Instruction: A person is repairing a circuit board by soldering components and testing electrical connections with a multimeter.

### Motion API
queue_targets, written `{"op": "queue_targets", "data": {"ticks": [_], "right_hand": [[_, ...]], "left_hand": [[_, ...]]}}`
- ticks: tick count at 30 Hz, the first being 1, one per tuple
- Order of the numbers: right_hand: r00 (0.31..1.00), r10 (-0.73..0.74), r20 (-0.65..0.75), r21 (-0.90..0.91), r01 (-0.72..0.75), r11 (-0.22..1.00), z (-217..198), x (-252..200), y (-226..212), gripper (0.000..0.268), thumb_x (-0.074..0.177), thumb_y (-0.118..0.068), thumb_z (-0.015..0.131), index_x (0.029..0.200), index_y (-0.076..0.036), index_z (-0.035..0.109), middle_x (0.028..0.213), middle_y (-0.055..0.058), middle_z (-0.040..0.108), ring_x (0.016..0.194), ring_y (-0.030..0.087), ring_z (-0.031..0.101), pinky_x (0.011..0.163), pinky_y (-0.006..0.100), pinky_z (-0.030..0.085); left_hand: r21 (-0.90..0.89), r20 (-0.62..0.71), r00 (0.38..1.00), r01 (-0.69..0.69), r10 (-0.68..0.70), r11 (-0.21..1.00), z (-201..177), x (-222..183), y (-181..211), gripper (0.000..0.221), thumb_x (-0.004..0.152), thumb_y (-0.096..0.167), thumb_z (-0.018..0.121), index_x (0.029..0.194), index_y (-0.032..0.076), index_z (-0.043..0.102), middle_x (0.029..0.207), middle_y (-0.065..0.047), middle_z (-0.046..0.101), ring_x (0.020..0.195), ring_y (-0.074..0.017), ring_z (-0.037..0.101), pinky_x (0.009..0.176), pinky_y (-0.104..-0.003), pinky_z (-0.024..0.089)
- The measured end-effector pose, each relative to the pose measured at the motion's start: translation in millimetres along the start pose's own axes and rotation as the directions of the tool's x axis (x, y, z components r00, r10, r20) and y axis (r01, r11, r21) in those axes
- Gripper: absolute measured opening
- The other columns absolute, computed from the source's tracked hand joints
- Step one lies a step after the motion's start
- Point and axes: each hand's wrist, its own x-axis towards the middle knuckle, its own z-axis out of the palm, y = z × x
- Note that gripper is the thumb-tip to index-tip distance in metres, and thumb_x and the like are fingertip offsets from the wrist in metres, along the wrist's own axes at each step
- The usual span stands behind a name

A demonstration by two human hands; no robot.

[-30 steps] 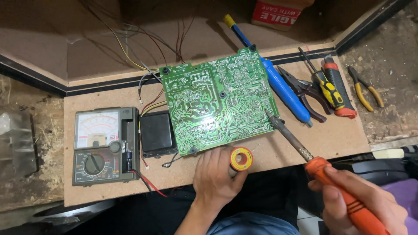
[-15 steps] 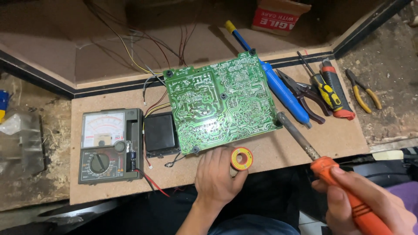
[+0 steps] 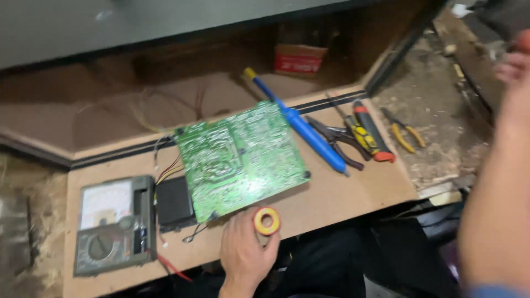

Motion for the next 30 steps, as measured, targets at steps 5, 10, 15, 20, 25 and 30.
{"op": "queue_targets", "data": {"ticks": [5,10,15,20,25,30], "right_hand": [[0.914,-0.320,-0.251,0.170,0.367,0.915,67.9,49.4,-77.6,0.010,0.092,-0.003,0.053,0.093,0.000,0.043,0.074,0.011,0.062,0.048,0.013,0.052,0.039,0.021,0.043],[0.951,-0.202,-0.235,0.117,0.234,0.965,106.8,104.9,-63.2,0.010,0.085,-0.010,0.059,0.082,-0.004,0.051,0.068,0.001,0.061,0.046,0.005,0.053,0.039,0.014,0.045],[0.988,0.051,-0.143,0.227,-0.017,0.974,125.5,131.4,-24.5,0.015,0.083,-0.021,0.058,0.088,-0.008,0.053,0.067,-0.001,0.058,0.049,0.005,0.053,0.041,0.014,0.045],[0.920,0.300,0.251,0.303,-0.369,0.879,117.6,132.4,37.7,0.033,0.086,-0.038,0.050,0.106,-0.013,0.051,0.096,0.006,0.054,0.086,0.021,0.058,0.066,0.029,0.053],[0.869,0.337,0.363,-0.337,-0.215,0.917,109.3,58.3,-8.4,0.023,0.087,-0.009,0.044,0.085,0.010,0.057,0.059,0.020,0.052,0.043,0.026,0.045,0.039,0.033,0.036],[0.947,0.112,0.299,-0.595,0.094,0.798,90.2,-78.3,-113.2,0.030,0.082,-0.023,0.052,0.100,0.002,0.057,0.086,0.017,0.058,0.072,0.028,0.054,0.063,0.037,0.043]], "left_hand": [[0.033,0.039,0.998,0.040,-0.042,0.999,28.0,-8.0,-20.0,0.053,0.052,0.024,0.065,0.101,0.010,0.050,0.084,-0.008,0.056,0.071,-0.0256,0.055,0.061,-0.033,0.045],[0.171,0.037,0.999,-0.001,-0.005,0.985,70.5,-26.0,-74.0,0.058,0.042,0.032,0.070,0.093,0.011,0.052,0.075,-0.005,0.056,0.064,-0.0225,0.056,0.060,-0.033,0.046],[0.174,-0.032,0.994,-0.094,0.101,0.980,49.5,17.2,-62.6,0.052,0.045,0.027,0.069,0.092,0.011,0.052,0.076,-0.004,0.057,0.065,-0.0212,0.057,0.061,-0.031,0.047],[0.094,0.011,0.987,-0.159,0.158,0.983,33.7,8.4,-41.7,0.045,0.050,0.021,0.069,0.091,0.012,0.053,0.077,-0.004,0.059,0.067,-0.0196,0.059,0.062,-0.029,0.047],[-0.050,0.077,0.972,-0.217,0.221,0.975,18.8,-19.6,-35.5,0.036,0.056,0.013,0.068,0.089,0.012,0.054,0.078,-0.003,0.061,0.069,-0.0173,0.061,0.064,-0.026,0.047],[-0.101,0.352,0.880,-0.302,0.318,0.948,-33.4,54.9,-34.1,0.022,0.078,0.024,0.046,0.095,0.012,0.055,0.088,-0.005,0.058,0.083,-0.0225,0.056,0.075,-0.033,0.042]]}}
